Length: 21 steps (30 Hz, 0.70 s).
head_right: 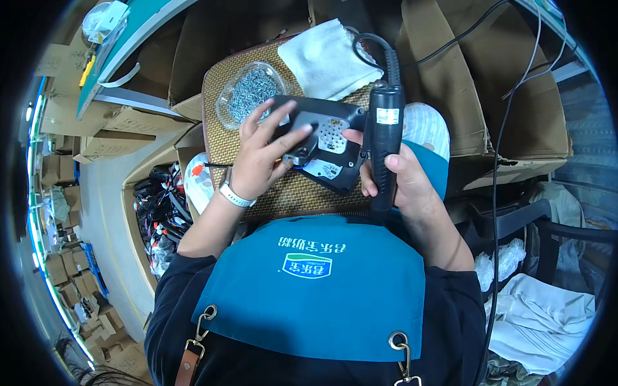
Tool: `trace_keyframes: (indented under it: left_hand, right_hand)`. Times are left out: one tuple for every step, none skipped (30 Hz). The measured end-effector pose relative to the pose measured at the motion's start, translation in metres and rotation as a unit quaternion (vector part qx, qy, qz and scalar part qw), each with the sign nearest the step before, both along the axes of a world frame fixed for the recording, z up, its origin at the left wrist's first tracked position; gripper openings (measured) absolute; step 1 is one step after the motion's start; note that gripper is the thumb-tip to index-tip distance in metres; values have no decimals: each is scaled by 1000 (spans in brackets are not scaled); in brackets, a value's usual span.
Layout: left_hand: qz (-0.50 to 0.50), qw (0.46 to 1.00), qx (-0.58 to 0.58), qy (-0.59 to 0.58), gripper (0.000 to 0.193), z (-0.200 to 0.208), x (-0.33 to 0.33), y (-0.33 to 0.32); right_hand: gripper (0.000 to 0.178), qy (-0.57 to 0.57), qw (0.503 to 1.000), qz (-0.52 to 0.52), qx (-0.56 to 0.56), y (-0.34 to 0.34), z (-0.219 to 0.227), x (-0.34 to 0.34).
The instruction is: The person assembles a black plastic electronic housing by securing its plastic parts and a circuit board with screws, using an electric screwdriver.
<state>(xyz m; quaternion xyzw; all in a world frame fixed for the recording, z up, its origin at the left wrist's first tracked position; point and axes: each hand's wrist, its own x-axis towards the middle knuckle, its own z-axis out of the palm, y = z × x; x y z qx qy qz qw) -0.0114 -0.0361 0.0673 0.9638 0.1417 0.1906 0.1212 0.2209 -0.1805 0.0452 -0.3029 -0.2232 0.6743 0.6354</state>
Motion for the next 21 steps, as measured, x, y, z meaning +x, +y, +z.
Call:
trace_keyframes:
  left_hand:
    - [89,995,-22,-39,75,-7,0,-6]
    - [177,980,-45,-78,78,-13,2,-11]
    - [221,966,-61,-121,69,-16,5,-17]
    - [222,966,-60,-120,69,-26,1,-20]
    - [236,951,-93,-177,63,-41,-4,-22]
    - [247,932,-126,-234,58,-43,-3,-24]
    - [230,943,-123,-207,39,-42,-5,-25]
    - [230,943,-123,-205,39,-41,-6,-27]
    - [195,959,-124,-162,35,-39,-4,-30]
    - [159,972,-125,-117,30,-35,-2,-33]
    - [140,975,-86,-149,23,-31,2,-38]
    - [140,975,-86,-149,23,-30,2,-39]
    - [117,980,-78,-141,25,-29,1,-39]
    - [93,984,-70,-132,27,-29,0,-40]
    - [89,987,-56,-124,27,-30,-1,-40]
    - [89,987,-57,-124,27,-28,-2,-42]
    - [90,989,-76,-91,26,-26,-2,-44]
    - [90,990,-95,-57,25,-24,-2,-45]
    - [89,990,-95,-58,25,-27,-2,-45]
    - [62,990,-99,-77,26,-33,-1,-45]
    - [33,989,-102,-97,27,-34,0,-44]
  right_hand:
    - [82,18,1000,6,-5,-1,-6,1]
    - [82,18,1000,7,-3,-2,-9,0]
    - [80,58,998,-1,-16,-2,-10,-1]
    - [77,97,995,-8,-29,-3,-11,-3]
    - [77,99,995,-7,-28,-2,-14,-3]
    - [75,153,988,-1,-25,2,-19,-1]
    - [73,205,978,5,-21,4,-23,1]
    - [73,207,978,4,-21,4,-28,2]
    - [72,219,975,2,-28,4,-31,3]
    - [71,231,972,1,-35,5,-32,3]
    - [71,232,972,1,-36,4,-33,2]
    - [71,216,976,-3,-33,5,-33,2]
    - [71,201,979,-6,-30,5,-33,1]
    - [71,201,979,-7,-29,6,-32,0]
    - [71,164,986,-7,-21,6,-30,-1]
    - [71,127,992,-7,-13,7,-28,-2]
    - [72,107,994,1,-12,7,-26,-2]
    - [72,107,994,0,-12,6,-25,-5]
    - [74,133,991,3,-5,6,-24,-6]
    - [75,159,987,7,2,5,-23,-7]
    - [75,157,988,3,2,5,-22,-5]
